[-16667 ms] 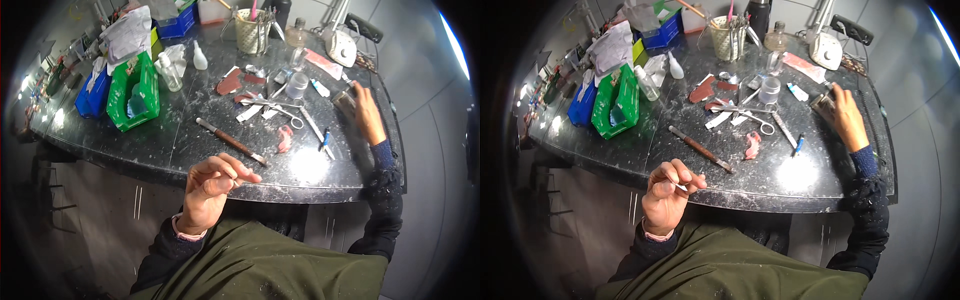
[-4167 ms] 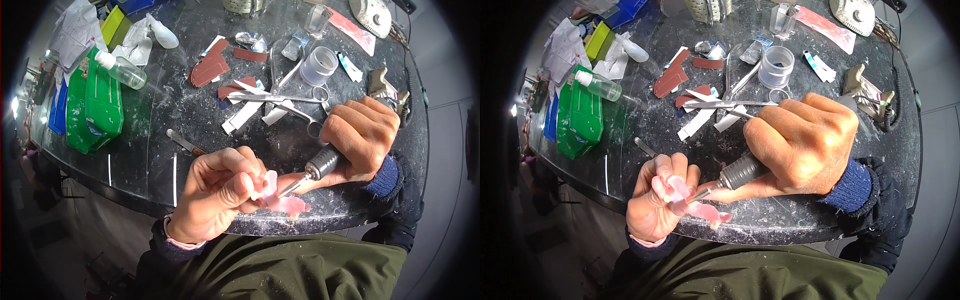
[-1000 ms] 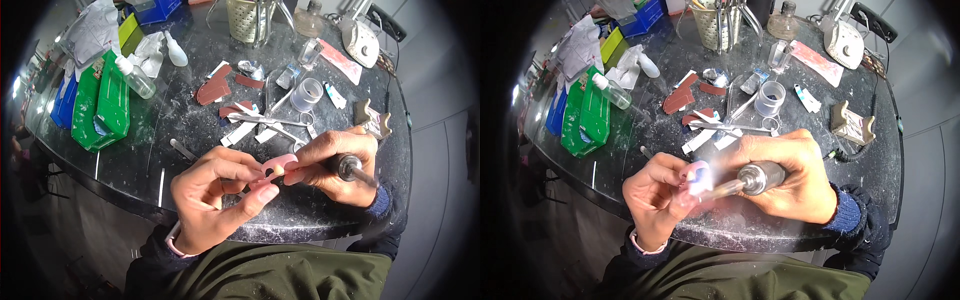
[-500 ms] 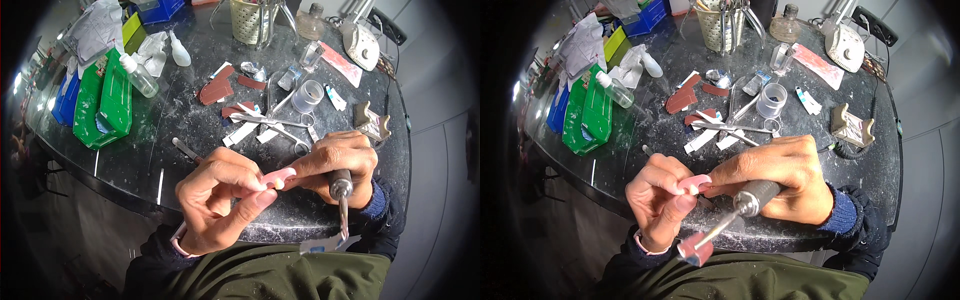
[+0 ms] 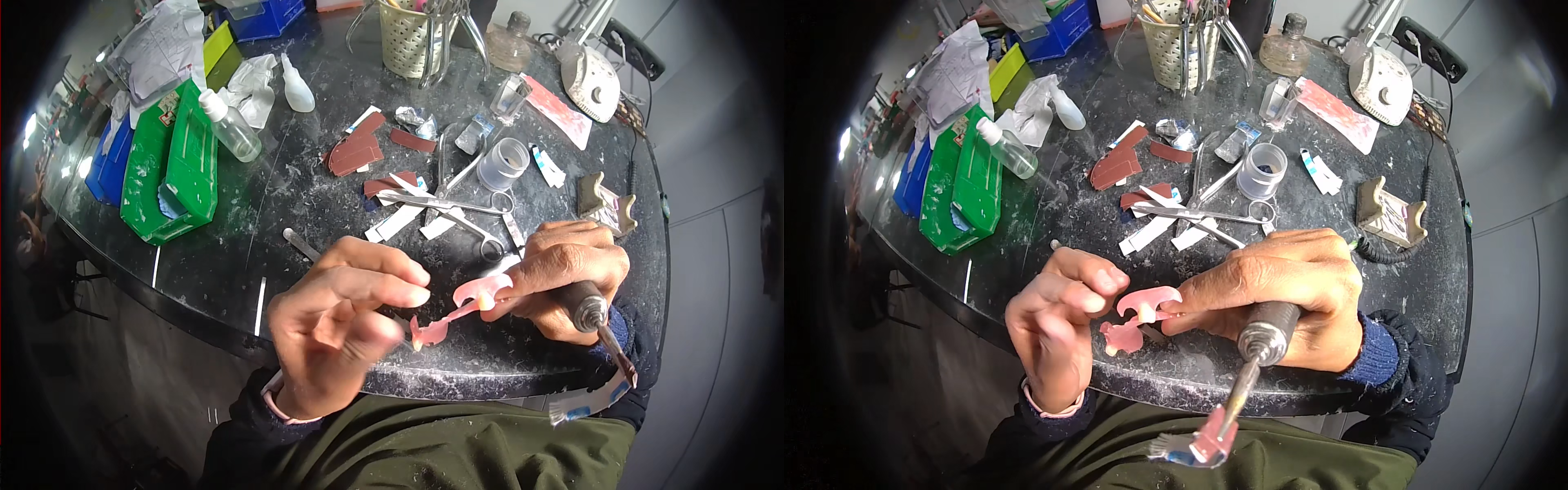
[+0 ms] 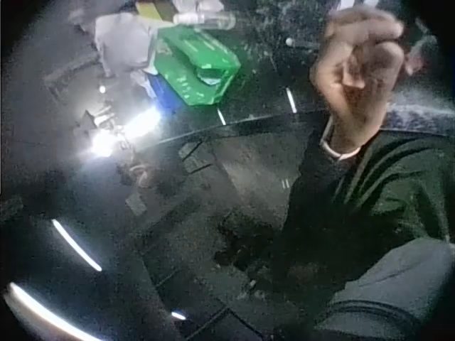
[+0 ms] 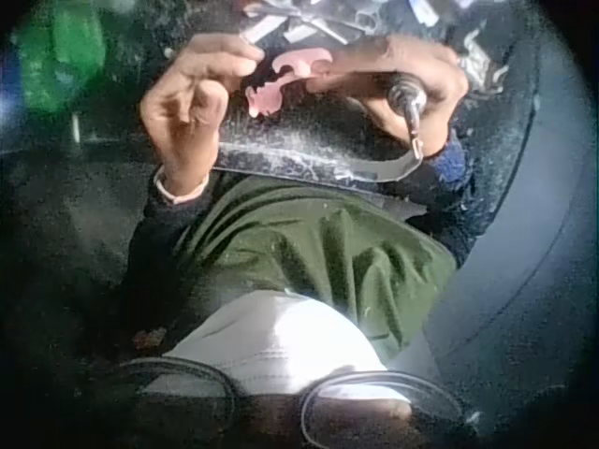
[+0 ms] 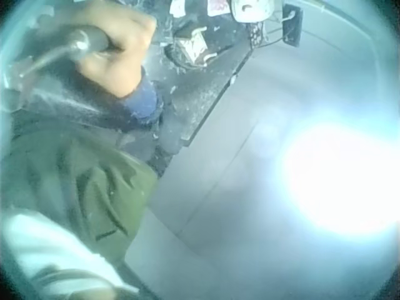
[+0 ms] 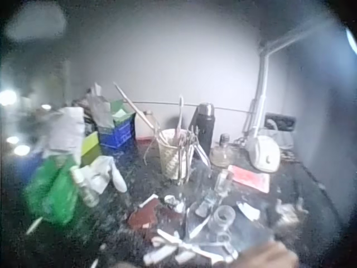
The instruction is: The person trims a pink denture base using a rotary handpiece and uses scissors to cut small strips of sandpaper.
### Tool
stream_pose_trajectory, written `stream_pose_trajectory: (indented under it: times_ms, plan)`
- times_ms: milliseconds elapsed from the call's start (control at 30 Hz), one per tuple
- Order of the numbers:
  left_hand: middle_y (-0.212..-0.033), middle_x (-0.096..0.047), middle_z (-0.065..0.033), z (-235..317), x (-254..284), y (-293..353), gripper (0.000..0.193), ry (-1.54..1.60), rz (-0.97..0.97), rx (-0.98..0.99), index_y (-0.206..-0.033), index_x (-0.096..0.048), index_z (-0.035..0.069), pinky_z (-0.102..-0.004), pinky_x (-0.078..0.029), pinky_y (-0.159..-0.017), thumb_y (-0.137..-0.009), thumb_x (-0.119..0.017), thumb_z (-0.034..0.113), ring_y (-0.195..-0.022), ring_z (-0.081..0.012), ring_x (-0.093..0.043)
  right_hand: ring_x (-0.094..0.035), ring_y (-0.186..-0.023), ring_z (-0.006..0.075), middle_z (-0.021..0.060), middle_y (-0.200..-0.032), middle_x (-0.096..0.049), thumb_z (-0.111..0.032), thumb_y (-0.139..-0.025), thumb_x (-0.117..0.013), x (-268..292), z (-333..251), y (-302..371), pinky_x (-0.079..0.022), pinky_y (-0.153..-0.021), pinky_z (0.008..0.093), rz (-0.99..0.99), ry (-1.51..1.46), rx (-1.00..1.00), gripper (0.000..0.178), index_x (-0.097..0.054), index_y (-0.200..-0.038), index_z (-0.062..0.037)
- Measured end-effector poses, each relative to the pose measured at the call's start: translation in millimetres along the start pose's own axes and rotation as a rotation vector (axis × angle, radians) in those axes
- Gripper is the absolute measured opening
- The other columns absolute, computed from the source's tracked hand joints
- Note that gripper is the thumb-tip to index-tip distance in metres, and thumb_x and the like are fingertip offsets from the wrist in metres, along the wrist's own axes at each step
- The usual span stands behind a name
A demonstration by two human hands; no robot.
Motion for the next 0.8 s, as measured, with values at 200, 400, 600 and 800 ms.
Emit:
stream_pose_trajectory:
  times_ms: [200,400,600,800]
  plan:
    - [-0.088,-0.062,-0.0143,3,1,-2,0.018,-0.171,-0.103,-0.027,-0.081,-0.065,-0.002,-0.0243,-0.050,-0.066,-0.068,-0.077,0.003,-0.078,-0.0149,-0.061,-0.070,-0.065,0.0215,0.0096,-0.076,-0.071,-0.005,-0.067,-0.073,0,-3,-2,-0.052,-0.055,0.0277,-0.029,0.020,-0.010,0.021,-0.070,-0.087,0.0003]
    - [-0.088,-0.059,-0.0124,3,2,0,0.014,-0.147,-0.156,0.064,-0.079,-0.062,0.000,-0.0235,-0.047,-0.064,-0.071,-0.073,0.001,-0.075,-0.0131,-0.059,-0.069,-0.062,0.0213,0.0087,-0.074,-0.070,-0.007,-0.069,-0.072,-1,6,0,-0.051,-0.052,0.0275,-0.041,-0.031,0.040,0.020,-0.070,-0.088,-0.0005]
    - [-0.083,-0.049,-0.0036,-6,-5,3,0.026,0.263,-0.094,0.188,-0.074,-0.048,0.010,-0.0423,-0.055,-0.076,-0.080,-0.069,0.023,-0.071,-0.0187,-0.056,-0.067,-0.059,0.0199,0.0090,-0.076,-0.071,-0.007,-0.072,-0.072,-6,3,0,-0.049,-0.049,0.0266,-0.015,0.014,0.085,0.016,-0.070,-0.087,-0.0015]
    - [-0.099,-0.059,-0.0155,3,-4,3,0.027,0.262,-0.140,0.312,-0.091,-0.057,0.003,-0.0403,-0.056,-0.075,-0.077,-0.076,0.016,-0.088,-0.0246,-0.063,-0.068,-0.060,0.0200,0.0093,-0.078,-0.071,-0.005,-0.071,-0.071,6,-7,5,-0.048,-0.049,0.0268,0.000,0.022,0.037,0.017,-0.070,-0.088,-0.0018]
Point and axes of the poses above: each hand's wrist, its own y-axis away from the middle knuckle, its own x-axis out of the back of the hand, z = x × y, the point moved 2 cm from there along -y, towards the middle knuckle
